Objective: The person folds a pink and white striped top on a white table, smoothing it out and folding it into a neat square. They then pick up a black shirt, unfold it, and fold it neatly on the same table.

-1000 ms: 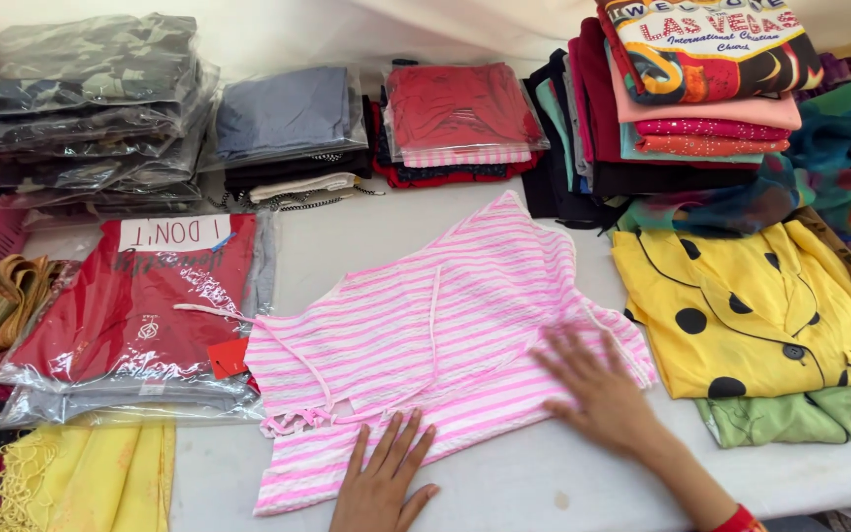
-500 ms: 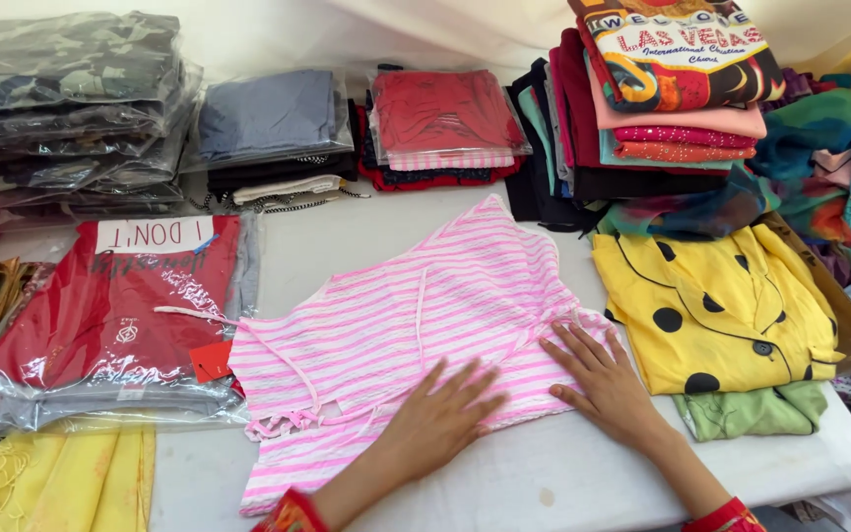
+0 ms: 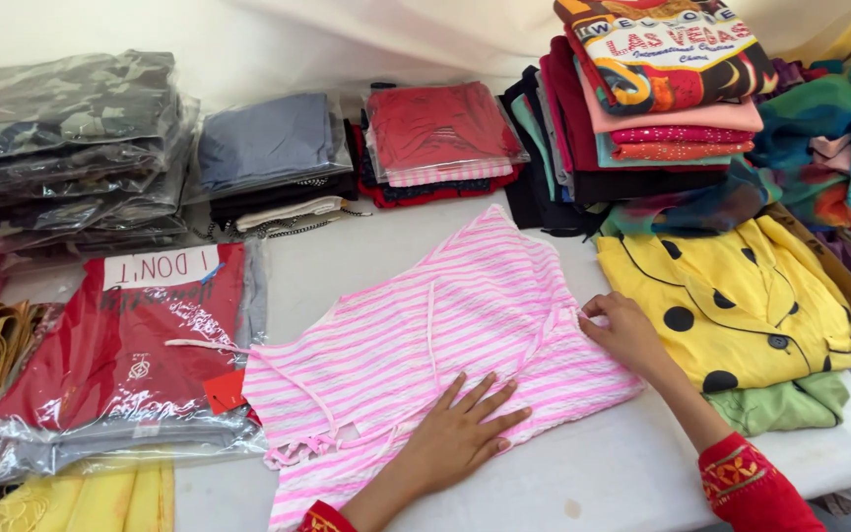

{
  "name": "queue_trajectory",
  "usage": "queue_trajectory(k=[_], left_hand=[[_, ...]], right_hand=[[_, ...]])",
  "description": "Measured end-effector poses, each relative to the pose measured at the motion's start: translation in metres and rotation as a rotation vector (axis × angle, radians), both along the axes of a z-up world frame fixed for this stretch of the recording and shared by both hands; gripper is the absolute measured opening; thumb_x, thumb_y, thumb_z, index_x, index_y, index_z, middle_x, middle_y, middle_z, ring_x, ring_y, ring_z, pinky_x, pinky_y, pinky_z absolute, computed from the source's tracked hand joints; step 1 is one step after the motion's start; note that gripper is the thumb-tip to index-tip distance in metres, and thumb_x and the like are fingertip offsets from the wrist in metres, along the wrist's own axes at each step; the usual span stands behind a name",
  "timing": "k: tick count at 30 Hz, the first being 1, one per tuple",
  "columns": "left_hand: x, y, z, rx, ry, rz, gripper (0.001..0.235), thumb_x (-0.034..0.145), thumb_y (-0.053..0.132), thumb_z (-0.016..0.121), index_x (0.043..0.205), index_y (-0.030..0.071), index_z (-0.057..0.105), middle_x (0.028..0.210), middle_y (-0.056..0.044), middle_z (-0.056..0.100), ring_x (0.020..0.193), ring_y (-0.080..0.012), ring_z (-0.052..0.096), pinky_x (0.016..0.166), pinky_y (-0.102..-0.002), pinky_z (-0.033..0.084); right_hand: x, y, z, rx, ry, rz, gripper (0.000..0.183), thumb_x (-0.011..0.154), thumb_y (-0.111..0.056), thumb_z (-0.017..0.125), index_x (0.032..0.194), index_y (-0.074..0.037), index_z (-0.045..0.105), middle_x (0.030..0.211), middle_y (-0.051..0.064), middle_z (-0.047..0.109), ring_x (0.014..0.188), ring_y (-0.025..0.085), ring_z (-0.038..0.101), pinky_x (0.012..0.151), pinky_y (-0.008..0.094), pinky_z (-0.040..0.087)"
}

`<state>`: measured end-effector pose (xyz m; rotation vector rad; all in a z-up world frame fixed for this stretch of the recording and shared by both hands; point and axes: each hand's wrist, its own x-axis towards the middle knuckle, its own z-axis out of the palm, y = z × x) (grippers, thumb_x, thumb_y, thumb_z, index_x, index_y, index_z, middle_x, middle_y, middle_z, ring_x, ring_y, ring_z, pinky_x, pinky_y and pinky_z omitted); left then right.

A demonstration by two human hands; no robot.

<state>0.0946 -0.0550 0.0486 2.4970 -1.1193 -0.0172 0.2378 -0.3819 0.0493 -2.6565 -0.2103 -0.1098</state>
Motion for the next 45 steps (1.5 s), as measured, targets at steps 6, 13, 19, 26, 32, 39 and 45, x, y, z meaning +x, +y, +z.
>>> queue_trajectory(k=[6, 13, 19, 26, 32, 39, 45], left_hand=[[0.0, 0.0, -0.01, -0.027, -0.03, 0.003, 0.052, 0.109, 0.044, 0.036, 0.16, 0.03, 0.038, 0.17, -0.005, 0.029, 0.158, -0.0307, 0.019, 0.125, -0.058, 0.007], [0.0, 0.0, -0.008, -0.031, -0.02, 0.003, 0.052, 0.11, 0.045, 0.035, 0.16, 0.031, 0.037, 0.17, -0.005, 0.028, 0.158, -0.0298, 0.019, 0.126, -0.058, 0.006], [0.0, -0.001, -0.01, -0.026, -0.036, 0.01, 0.052, 0.11, 0.045, 0.034, 0.16, 0.032, 0.036, 0.17, -0.006, 0.028, 0.158, -0.0292, 0.019, 0.126, -0.058, 0.006], [0.0, -0.002, -0.015, -0.026, -0.032, 0.012, 0.053, 0.109, 0.044, 0.035, 0.161, 0.032, 0.035, 0.171, -0.005, 0.027, 0.158, -0.0284, 0.019, 0.126, -0.058, 0.006], [0.0, 0.0, -0.013, -0.04, -0.058, 0.0, 0.057, 0.108, 0.049, 0.036, 0.162, 0.031, 0.034, 0.172, -0.007, 0.026, 0.159, -0.0305, 0.019, 0.127, -0.058, 0.006], [0.0, 0.0, -0.019, -0.051, -0.081, -0.007, 0.063, 0.106, 0.059, 0.037, 0.162, 0.03, 0.036, 0.173, -0.008, 0.027, 0.16, -0.0324, 0.021, 0.127, -0.058, 0.009], [0.001, 0.001, -0.024, -0.074, -0.116, 0.0, 0.07, 0.105, 0.063, 0.036, 0.165, 0.026, 0.035, 0.174, -0.01, 0.028, 0.16, -0.0334, 0.023, 0.128, -0.058, 0.012]], right_hand=[[0.011, -0.012, -0.006, 0.174, -0.121, -0.132, 0.039, 0.091, -0.023, 0.073, 0.122, -0.004, 0.06, 0.119, 0.016, 0.064, 0.103, 0.031, 0.066, 0.087, 0.041, 0.052], [-0.032, 0.041, 0.027, -0.287, -0.722, 0.03, 0.05, 0.098, -0.013, 0.068, 0.145, -0.017, 0.052, 0.146, 0.012, 0.051, 0.136, 0.031, 0.05, 0.113, 0.046, 0.041], [-0.026, 0.053, 0.009, -0.368, -0.445, 0.379, 0.075, 0.094, -0.062, 0.043, 0.157, -0.021, 0.035, 0.164, 0.013, 0.029, 0.15, 0.032, 0.026, 0.12, 0.059, 0.014], [-0.015, 0.043, 0.0, -0.239, -0.276, 0.181, 0.068, 0.095, -0.056, 0.052, 0.15, -0.017, 0.045, 0.157, 0.015, 0.038, 0.144, 0.035, 0.035, 0.115, 0.056, 0.022], [0.009, 0.102, 0.077, 0.002, -0.667, 0.145, 0.024, 0.093, -0.02, 0.072, 0.114, -0.01, 0.071, 0.122, 0.009, 0.066, 0.108, 0.032, 0.061, 0.093, 0.044, 0.047], [0.059, 0.195, 0.06, 0.135, -0.736, 0.289, 0.018, 0.097, -0.016, 0.071, 0.113, -0.009, 0.07, 0.112, 0.008, 0.069, 0.103, 0.03, 0.063, 0.089, 0.043, 0.047], [0.094, 0.178, 0.001, 0.122, -0.565, 0.242, 0.024, 0.098, -0.023, 0.065, 0.119, -0.011, 0.069, 0.12, 0.008, 0.07, 0.111, 0.031, 0.062, 0.094, 0.045, 0.045]])
